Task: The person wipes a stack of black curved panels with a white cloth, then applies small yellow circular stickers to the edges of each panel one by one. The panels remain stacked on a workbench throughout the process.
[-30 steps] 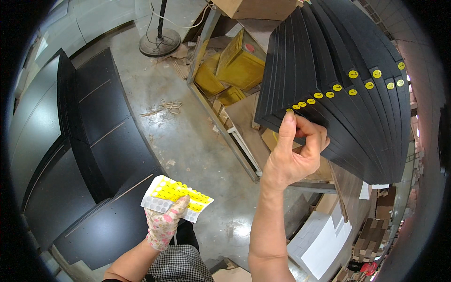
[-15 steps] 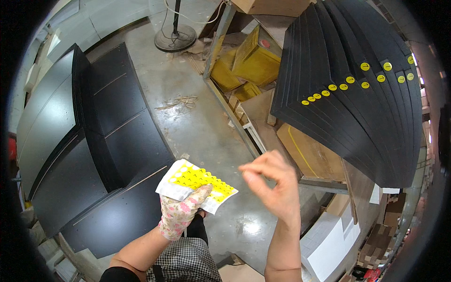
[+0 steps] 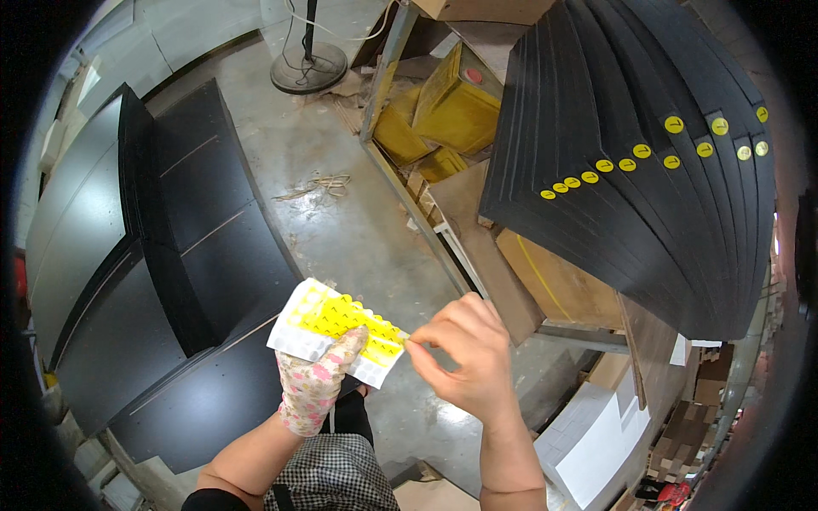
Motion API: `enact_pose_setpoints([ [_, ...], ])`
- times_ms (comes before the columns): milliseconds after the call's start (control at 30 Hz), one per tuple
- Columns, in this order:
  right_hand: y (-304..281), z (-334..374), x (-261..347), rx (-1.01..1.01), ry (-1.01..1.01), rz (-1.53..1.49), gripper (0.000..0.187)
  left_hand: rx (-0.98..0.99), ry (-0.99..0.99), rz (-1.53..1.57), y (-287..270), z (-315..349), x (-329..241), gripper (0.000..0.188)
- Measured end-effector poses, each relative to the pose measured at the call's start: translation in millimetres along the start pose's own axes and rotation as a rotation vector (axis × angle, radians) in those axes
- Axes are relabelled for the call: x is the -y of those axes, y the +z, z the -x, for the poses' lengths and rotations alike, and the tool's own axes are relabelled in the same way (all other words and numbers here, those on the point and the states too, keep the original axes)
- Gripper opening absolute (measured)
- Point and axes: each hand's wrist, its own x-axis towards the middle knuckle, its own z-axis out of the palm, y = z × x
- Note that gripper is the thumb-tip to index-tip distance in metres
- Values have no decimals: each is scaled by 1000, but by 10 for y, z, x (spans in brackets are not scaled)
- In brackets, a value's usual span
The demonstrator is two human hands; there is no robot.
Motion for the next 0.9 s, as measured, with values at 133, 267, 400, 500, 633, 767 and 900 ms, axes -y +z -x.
enact_pose_setpoints([
  [133,-104,-161,-93,-540,184,-325,11,-59,-19,24,9,-34,-6,40],
  [267,-76,-403,-211,-807,268,-299,6,-50,-15,18,-2,-42,23,40],
  [400,-10,-498,-185,-848,245,-332,9,-70,-32,49,-33,-33,54,40],
  [500,-7,-512,-138,-866,253,-317,10,-49,-60,47,-52,-32,70,40],
  [633,6,-525,-98,-886,231,-380,10,-39,-54,9,-58,-29,101,38],
  [767,53,-575,-125,-944,225,-367,12,-28,-50,11,-54,-31,134,37],
  [900,76,-618,-193,-977,202,-262,15,-26,-59,18,-31,-34,140,37],
])
